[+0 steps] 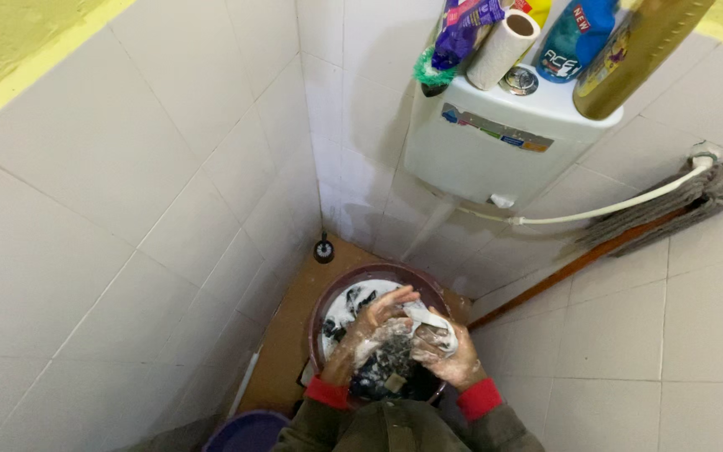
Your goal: The person washes dark-colored clothes by hand in a reddish-brown basin filled with soapy water. They repeatedly submerge, agitate, and wring out the garments, including a white item and dark pants, in a tiled room.
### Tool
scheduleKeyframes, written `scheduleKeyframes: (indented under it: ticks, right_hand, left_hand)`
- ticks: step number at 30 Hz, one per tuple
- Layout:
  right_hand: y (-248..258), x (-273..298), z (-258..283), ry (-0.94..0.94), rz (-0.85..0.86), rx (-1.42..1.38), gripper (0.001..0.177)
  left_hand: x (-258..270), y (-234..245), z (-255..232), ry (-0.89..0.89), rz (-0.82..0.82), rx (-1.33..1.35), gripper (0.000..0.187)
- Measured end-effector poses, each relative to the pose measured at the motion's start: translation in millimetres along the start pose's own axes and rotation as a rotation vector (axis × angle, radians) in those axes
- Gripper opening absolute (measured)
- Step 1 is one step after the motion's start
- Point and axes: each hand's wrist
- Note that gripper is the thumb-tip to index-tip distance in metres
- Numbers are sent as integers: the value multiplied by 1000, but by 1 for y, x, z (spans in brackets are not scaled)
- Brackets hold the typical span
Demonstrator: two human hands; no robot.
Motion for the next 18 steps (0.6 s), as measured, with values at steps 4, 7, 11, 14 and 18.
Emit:
scheduleKeyframes:
  ticks: [4,7,11,14,18]
  right_hand:
    - [13,0,-8,-53,17,-17,38]
    - [-7,2,-6,-69,59,105,46]
    - [-34,12,-5,-9,-214,544,48]
    - [-15,6,-3,56,28,187,34]
    - [24,-4,5,46,8,-81,35]
  left_hand:
    - [-9,2,18,-148,-105,-233,22]
    - [-17,11,39,7,-235,-78,20]
    - [-20,14,52,34,-271,177,26]
    - [-9,11,33,108,-173,438,43]
    - [4,7,1,94,-34,118,69]
Point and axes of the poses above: each hand's wrist, its own x-axis away from the middle knuckle, its own y-axis out of the back of the hand, z = x × y, and after that the axes turned 13 degrees about y, right-handed
